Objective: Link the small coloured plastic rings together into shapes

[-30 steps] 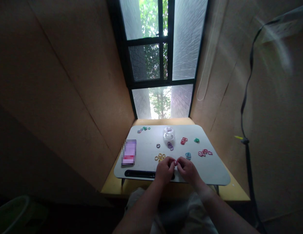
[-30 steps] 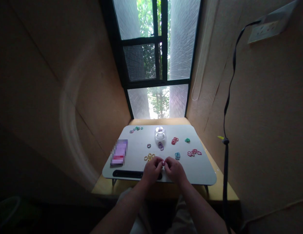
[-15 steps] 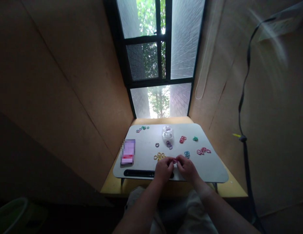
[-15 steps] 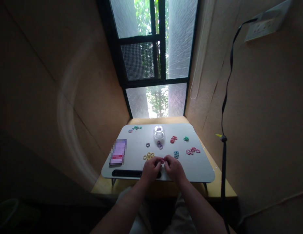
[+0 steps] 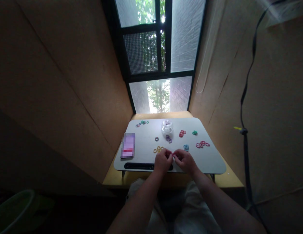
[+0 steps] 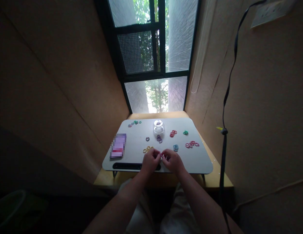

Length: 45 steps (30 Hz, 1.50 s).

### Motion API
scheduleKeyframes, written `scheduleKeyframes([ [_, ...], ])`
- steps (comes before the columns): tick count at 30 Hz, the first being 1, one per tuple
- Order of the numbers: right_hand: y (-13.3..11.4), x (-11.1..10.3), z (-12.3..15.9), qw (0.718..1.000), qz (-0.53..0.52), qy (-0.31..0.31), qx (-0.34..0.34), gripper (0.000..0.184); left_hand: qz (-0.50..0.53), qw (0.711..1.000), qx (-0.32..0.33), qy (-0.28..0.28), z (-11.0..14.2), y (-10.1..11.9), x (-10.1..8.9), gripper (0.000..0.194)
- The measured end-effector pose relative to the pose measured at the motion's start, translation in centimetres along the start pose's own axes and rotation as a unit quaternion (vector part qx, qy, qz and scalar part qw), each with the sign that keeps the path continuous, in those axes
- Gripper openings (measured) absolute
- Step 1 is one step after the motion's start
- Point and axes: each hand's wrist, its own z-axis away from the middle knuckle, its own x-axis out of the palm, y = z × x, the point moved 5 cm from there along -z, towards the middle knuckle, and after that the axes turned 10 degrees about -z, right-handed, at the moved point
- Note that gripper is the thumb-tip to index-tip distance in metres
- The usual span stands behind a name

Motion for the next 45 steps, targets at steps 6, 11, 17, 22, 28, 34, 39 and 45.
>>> scheduleKeyframes([
  [6,-0.1,-0.2,-0.1,1.000,0.002,0.008,-0.004,0.006,0.001,1.000,-0.002,0.001,-0.1,0.2,-0.2,0.008],
  [11,-0.1,-0.1,-0.1,1.000,0.011,0.011,-0.010,0.006,0.000,1.000,0.008,0.013,-0.1,0.2,-0.3,0.009],
  [17,0.0,-0.1,-0.1,1.000,0.024,0.006,-0.003,0.007,-0.002,1.000,0.018,0.011,0.0,0.2,-0.3,0.008],
  [22,-0.1,-0.1,-0.1,0.999,0.038,0.007,0.002,0.009,0.003,0.999,0.041,-0.009,0.3,0.9,-0.6,0.011],
  [28,-0.3,-0.2,-0.1,0.999,0.046,0.019,0.018,0.011,0.009,0.997,0.069,-0.032,0.4,1.2,-0.4,0.018],
  [34,-0.1,-0.1,-0.1,0.998,0.050,0.024,0.029,0.011,0.013,0.998,0.056,-0.034,0.3,1.1,-0.3,0.016],
  [39,0.1,-0.1,-0.1,0.998,0.049,0.036,0.022,0.010,0.014,0.998,0.047,-0.033,0.4,1.1,-0.4,0.014],
  [45,0.1,-0.1,-0.1,0.998,0.053,0.033,0.021,0.010,0.020,0.999,0.033,-0.025,0.2,0.8,-0.3,0.014],
])
